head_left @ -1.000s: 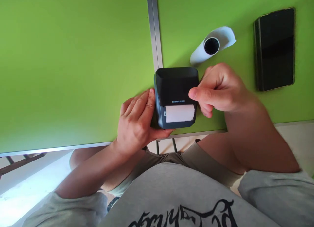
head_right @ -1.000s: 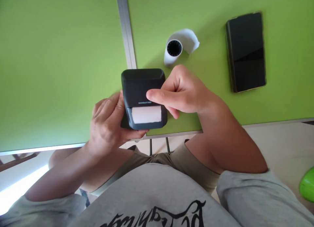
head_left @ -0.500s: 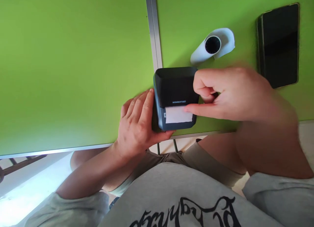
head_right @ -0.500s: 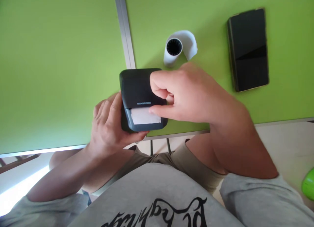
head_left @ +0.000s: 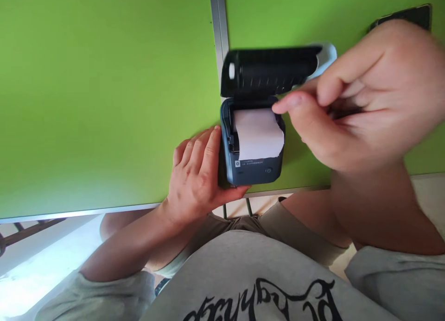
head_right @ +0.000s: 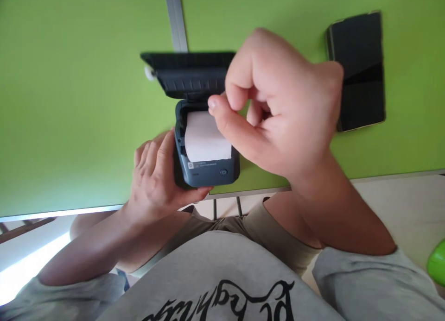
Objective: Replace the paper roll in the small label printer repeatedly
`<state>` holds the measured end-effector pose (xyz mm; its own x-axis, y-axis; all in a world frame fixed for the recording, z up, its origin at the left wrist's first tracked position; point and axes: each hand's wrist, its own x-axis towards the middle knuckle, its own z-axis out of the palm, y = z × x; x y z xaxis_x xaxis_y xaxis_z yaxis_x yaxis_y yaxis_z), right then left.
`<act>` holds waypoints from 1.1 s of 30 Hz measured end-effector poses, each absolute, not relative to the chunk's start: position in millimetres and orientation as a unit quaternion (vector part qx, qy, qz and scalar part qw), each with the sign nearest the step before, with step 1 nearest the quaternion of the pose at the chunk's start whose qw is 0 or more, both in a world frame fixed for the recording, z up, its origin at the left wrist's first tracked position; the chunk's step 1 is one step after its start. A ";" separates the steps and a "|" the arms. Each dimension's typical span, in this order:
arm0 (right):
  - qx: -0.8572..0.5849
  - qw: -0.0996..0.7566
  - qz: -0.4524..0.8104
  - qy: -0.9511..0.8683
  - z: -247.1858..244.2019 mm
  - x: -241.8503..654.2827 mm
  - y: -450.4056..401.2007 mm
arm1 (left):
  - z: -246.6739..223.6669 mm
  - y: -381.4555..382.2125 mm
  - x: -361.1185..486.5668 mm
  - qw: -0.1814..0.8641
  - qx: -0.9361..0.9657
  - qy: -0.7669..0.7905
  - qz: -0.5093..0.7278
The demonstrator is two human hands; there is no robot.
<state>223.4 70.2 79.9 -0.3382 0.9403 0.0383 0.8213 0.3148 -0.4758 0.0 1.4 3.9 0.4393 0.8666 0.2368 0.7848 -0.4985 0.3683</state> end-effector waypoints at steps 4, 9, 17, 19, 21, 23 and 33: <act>-0.511 0.230 0.159 -0.813 66.4 217.6 70.2 | 4.2 1.8 0.3 0.104 0.845 0.484 0.201; -0.527 0.073 0.138 -0.836 66.8 210.8 70.2 | 3.8 1.5 0.7 0.102 0.846 0.481 0.204; -0.544 -0.020 0.127 -0.829 76.2 209.9 69.7 | 4.2 1.8 0.3 0.103 0.851 0.475 0.199; -0.543 -0.021 0.129 -0.829 75.1 210.1 69.6 | 4.3 1.8 0.3 0.103 0.851 0.476 0.199; -0.542 -0.010 0.136 -0.829 73.1 210.9 70.2 | 4.4 1.7 0.2 0.105 0.850 0.476 0.198; -0.536 0.012 0.142 -0.832 70.4 212.1 71.4 | 4.5 1.5 0.2 0.108 0.850 0.477 0.197; -0.512 -0.035 0.129 -0.849 73.5 212.6 76.4 | 5.4 1.6 0.8 0.125 0.844 0.483 0.196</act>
<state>212.6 76.4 73.5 -0.4736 0.8597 -0.1911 0.8777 0.4428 -0.1833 0.8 1.6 5.4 0.4572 0.8641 0.2103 0.7667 -0.5028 0.3993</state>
